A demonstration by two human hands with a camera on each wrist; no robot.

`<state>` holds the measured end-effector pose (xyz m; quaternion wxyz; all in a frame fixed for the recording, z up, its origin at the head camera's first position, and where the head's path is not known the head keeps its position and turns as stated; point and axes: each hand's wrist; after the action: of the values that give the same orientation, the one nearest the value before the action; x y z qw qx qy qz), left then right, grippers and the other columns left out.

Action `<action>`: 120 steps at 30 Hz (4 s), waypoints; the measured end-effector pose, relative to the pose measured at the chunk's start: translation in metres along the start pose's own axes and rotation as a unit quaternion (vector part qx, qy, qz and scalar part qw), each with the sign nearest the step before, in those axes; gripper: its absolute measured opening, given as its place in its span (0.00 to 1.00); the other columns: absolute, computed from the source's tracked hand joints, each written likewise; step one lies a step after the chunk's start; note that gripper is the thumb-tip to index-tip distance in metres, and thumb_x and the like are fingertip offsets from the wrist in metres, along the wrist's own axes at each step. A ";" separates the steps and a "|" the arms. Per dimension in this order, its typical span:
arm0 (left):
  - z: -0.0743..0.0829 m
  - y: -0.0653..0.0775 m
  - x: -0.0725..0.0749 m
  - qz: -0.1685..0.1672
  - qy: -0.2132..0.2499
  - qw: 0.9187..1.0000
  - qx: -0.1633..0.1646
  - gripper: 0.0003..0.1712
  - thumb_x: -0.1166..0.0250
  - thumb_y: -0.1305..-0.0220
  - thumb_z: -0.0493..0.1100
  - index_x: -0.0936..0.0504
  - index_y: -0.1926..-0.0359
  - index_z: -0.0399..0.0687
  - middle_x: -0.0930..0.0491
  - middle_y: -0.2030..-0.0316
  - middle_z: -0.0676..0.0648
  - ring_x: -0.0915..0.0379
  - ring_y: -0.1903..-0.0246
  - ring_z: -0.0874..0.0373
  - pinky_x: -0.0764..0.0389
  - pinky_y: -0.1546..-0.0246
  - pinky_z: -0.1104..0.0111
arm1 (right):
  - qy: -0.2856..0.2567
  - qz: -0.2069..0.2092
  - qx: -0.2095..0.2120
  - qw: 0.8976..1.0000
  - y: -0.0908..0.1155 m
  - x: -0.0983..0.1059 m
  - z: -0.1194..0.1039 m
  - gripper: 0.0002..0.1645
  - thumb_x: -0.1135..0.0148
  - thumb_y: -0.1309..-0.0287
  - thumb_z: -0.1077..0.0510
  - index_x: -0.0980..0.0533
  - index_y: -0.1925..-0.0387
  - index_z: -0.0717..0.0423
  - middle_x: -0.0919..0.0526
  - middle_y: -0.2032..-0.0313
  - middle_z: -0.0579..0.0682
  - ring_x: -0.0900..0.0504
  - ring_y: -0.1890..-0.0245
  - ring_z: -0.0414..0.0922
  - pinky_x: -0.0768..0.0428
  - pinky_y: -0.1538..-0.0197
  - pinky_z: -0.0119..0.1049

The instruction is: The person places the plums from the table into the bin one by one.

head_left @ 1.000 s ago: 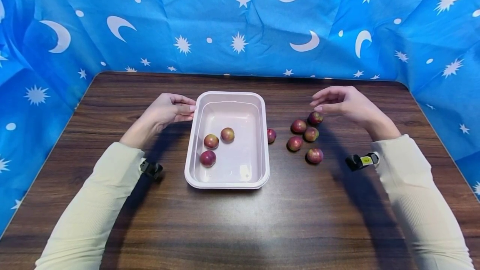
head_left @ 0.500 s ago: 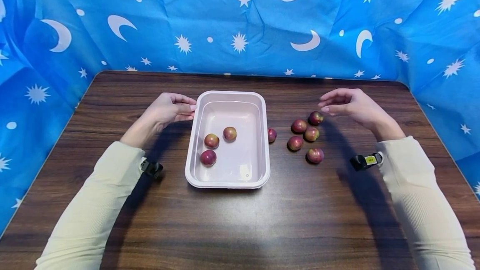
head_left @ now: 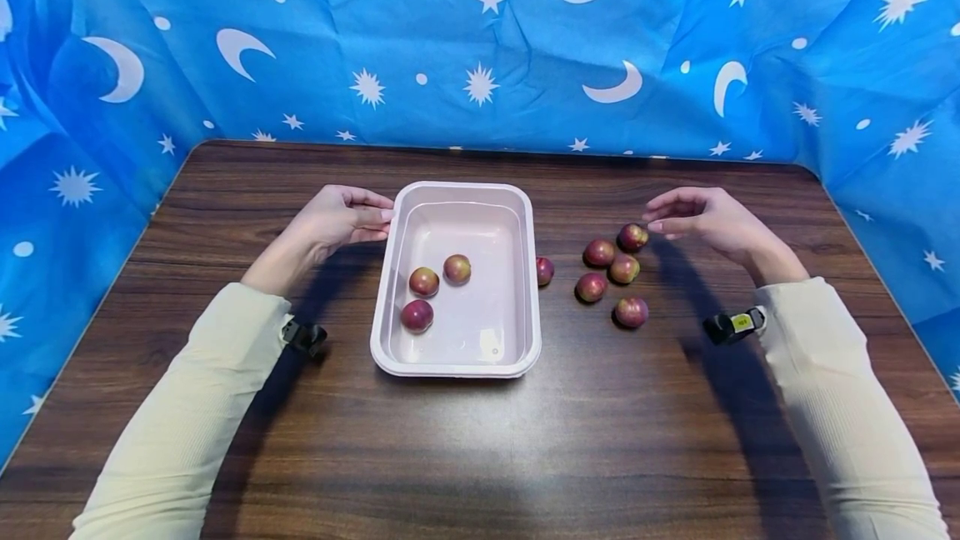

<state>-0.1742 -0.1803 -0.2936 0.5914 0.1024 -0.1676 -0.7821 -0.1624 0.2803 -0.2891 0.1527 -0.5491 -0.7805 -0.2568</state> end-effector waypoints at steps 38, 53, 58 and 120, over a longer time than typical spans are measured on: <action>-0.001 0.001 0.000 -0.004 0.018 1.000 -0.001 0.19 0.47 0.38 0.26 0.36 0.47 0.20 0.21 0.74 0.49 0.22 0.74 0.62 0.19 0.58 0.67 | -0.021 -0.009 -0.047 0.999 -0.009 -0.013 0.022 0.29 0.39 0.42 0.53 0.33 0.45 0.66 0.26 0.53 0.56 0.24 0.59 0.45 0.20 0.57 0.37; 0.000 0.001 0.000 -0.003 0.014 1.000 0.000 0.19 0.46 0.38 0.28 0.35 0.47 0.21 0.21 0.73 0.49 0.22 0.73 0.62 0.22 0.54 0.63 | -0.014 0.002 -0.061 0.998 -0.015 -0.020 0.021 0.29 0.37 0.45 0.51 0.31 0.48 0.66 0.24 0.60 0.53 0.25 0.63 0.47 0.20 0.60 0.36; 0.000 0.001 0.001 -0.004 0.017 1.000 0.002 0.19 0.45 0.38 0.28 0.35 0.47 0.21 0.21 0.73 0.48 0.22 0.74 0.61 0.21 0.55 0.64 | -0.005 0.002 -0.065 0.998 -0.015 -0.021 0.020 0.29 0.38 0.44 0.51 0.31 0.47 0.66 0.24 0.59 0.54 0.26 0.63 0.48 0.21 0.61 0.36; 0.001 0.004 -0.002 -0.007 0.019 1.000 -0.006 0.17 0.48 0.37 0.26 0.34 0.48 0.20 0.21 0.73 0.49 0.22 0.73 0.61 0.19 0.58 0.67 | 0.014 0.012 -0.019 1.000 -0.017 -0.008 -0.018 0.26 0.37 0.44 0.52 0.30 0.49 0.64 0.22 0.62 0.50 0.22 0.60 0.50 0.19 0.56 0.40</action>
<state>-0.1703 -0.1796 -0.2911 0.5897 0.1145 -0.1509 -0.7851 -0.1762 0.2588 -0.2823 0.1560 -0.5574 -0.7669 -0.2771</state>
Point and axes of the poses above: each hand's wrist, its own y-axis away from the middle knuckle, its own x-axis out of the back of the hand, z = x × y
